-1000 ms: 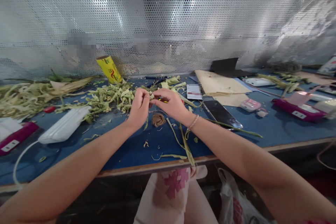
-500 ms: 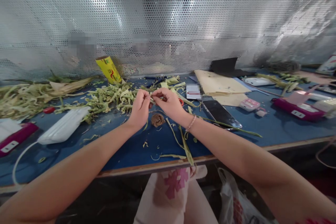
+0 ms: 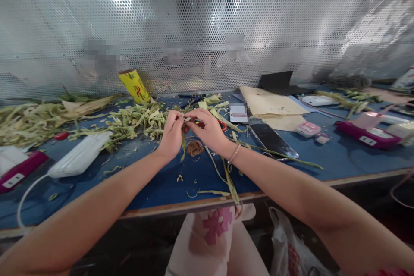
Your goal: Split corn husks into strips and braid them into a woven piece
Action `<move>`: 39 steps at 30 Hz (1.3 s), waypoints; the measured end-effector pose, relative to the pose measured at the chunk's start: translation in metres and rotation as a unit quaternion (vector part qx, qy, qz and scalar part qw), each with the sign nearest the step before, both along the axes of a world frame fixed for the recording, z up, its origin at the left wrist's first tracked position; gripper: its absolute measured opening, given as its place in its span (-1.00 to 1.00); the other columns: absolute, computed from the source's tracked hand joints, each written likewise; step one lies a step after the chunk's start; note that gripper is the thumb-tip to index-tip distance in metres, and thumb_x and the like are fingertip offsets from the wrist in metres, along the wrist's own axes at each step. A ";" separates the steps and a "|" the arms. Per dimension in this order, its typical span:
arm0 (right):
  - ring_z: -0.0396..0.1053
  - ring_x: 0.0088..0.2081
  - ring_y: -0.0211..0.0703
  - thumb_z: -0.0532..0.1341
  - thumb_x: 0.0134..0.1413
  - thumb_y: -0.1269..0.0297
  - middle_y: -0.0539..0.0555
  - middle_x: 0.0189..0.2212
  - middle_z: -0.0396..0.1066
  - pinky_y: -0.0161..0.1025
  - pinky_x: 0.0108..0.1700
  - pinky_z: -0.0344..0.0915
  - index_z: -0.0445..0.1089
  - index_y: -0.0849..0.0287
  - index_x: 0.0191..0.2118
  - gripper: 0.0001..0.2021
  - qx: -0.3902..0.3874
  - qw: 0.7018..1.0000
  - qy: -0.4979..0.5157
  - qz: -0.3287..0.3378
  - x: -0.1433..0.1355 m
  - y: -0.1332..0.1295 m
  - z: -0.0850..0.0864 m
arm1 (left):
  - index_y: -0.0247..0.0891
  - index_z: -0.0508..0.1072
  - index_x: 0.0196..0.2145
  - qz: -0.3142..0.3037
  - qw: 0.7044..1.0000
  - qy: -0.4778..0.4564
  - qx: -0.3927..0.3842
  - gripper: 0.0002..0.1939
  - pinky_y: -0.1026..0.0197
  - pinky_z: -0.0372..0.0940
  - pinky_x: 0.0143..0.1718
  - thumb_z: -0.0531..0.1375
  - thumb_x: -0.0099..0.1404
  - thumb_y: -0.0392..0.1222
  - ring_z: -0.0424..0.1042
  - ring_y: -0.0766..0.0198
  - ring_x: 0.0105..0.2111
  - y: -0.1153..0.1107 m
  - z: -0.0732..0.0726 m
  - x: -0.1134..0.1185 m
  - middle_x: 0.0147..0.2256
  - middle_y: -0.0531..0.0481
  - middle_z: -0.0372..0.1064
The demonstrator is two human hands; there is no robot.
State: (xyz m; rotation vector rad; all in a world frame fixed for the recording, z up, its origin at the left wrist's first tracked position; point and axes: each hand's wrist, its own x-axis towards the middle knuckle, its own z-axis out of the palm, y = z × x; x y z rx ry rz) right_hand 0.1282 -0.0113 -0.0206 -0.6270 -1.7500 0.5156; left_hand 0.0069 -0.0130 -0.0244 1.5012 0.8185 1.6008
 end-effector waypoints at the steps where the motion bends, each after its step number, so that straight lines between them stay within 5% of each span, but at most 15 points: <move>1: 0.31 -0.31 -0.27 0.12 -0.05 0.46 0.08 -0.29 0.31 -0.32 -0.37 0.33 0.37 0.18 -0.30 -0.84 -0.009 1.000 0.003 0.002 0.000 0.000 0.000 | -0.21 0.14 -0.50 -0.003 1.000 -0.009 -0.010 -0.88 0.30 0.10 -0.51 -0.01 0.19 -0.31 0.13 0.38 -0.55 0.000 0.001 0.001 -0.55 0.11 0.06; 8: 0.29 -0.33 -0.29 0.13 -0.07 0.46 0.04 -0.36 0.31 -0.36 -0.41 0.29 0.36 0.19 -0.36 -0.88 -0.019 1.000 -0.001 -0.016 0.002 0.000 0.002 | -0.23 0.14 -0.54 -0.013 0.992 -0.085 -0.094 -0.86 0.32 0.09 -0.53 -0.04 0.15 -0.37 0.13 0.40 -0.59 -0.009 0.011 0.010 -0.60 0.12 0.07; 19: 0.27 -0.38 -0.29 0.13 -0.04 0.36 0.04 -0.39 0.32 -0.34 -0.41 0.26 0.33 0.20 -0.42 -0.94 -0.045 0.997 0.006 -0.065 0.007 0.007 0.003 | -0.22 0.15 -0.49 -0.080 0.984 -0.073 -0.142 -0.92 0.29 0.16 -0.53 0.01 0.15 -0.30 0.22 0.39 -0.61 -0.008 0.016 0.009 -0.61 0.12 0.19; 29: 0.29 -0.37 -0.27 0.11 -0.05 0.34 0.05 -0.40 0.35 -0.33 -0.42 0.26 0.33 0.20 -0.41 -0.92 -0.048 0.996 -0.001 -0.069 0.008 0.006 0.005 | -0.22 0.25 -0.43 0.007 0.998 0.037 -0.048 -0.83 0.25 0.28 -0.42 0.16 0.10 -0.10 0.34 0.37 -0.54 0.000 0.004 0.000 -0.55 0.11 0.29; 39: 0.30 -0.37 -0.27 0.12 -0.04 0.35 0.06 -0.37 0.36 -0.32 -0.41 0.27 0.37 0.20 -0.32 -0.86 -0.032 0.997 0.001 -0.068 0.008 0.006 0.006 | -0.25 0.30 -0.44 0.076 0.992 0.103 0.010 -0.89 0.25 0.29 -0.37 0.19 0.08 -0.22 0.35 0.37 -0.51 -0.010 0.016 0.002 -0.53 0.08 0.34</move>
